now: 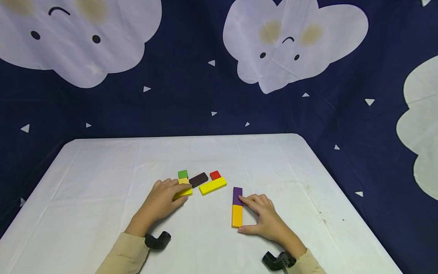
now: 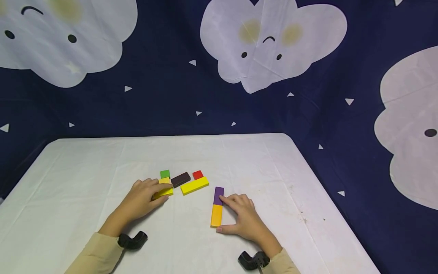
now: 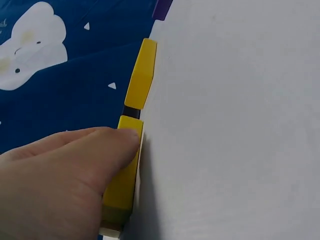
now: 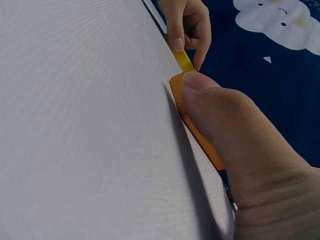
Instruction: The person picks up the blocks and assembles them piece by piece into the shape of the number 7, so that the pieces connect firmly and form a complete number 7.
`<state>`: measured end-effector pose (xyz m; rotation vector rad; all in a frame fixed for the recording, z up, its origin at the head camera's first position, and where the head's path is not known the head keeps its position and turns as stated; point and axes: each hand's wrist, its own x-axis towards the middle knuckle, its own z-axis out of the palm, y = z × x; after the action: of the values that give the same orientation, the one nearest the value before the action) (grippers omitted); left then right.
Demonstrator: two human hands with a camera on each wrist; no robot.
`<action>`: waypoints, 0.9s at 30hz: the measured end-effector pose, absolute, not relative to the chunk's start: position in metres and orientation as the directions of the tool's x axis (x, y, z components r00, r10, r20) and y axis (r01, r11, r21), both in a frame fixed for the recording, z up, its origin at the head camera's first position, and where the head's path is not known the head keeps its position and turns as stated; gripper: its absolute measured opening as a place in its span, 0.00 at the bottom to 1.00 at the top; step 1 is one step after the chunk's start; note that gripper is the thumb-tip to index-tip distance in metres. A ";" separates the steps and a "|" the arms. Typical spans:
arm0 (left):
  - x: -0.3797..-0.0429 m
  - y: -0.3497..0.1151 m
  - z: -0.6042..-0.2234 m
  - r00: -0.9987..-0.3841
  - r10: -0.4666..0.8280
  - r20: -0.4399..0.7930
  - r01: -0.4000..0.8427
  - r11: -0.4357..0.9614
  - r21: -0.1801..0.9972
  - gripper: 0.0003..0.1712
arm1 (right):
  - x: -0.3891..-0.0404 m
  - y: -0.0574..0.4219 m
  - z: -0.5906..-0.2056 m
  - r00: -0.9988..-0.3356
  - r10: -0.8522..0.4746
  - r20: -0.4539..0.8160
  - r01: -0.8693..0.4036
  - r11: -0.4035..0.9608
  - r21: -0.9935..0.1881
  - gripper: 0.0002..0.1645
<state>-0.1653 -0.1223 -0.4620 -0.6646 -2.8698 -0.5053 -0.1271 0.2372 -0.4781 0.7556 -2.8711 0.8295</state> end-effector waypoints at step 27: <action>-0.155 -0.107 -0.451 -0.928 0.355 0.118 0.373 0.857 0.356 0.25 | -0.128 0.238 -0.481 -0.871 -0.446 0.204 -0.487 0.732 -0.478 0.56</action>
<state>-0.1553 -0.1071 -0.4513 -0.5843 -2.9804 -0.5860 -0.1283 0.2379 -0.4806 0.7698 -2.8530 0.8194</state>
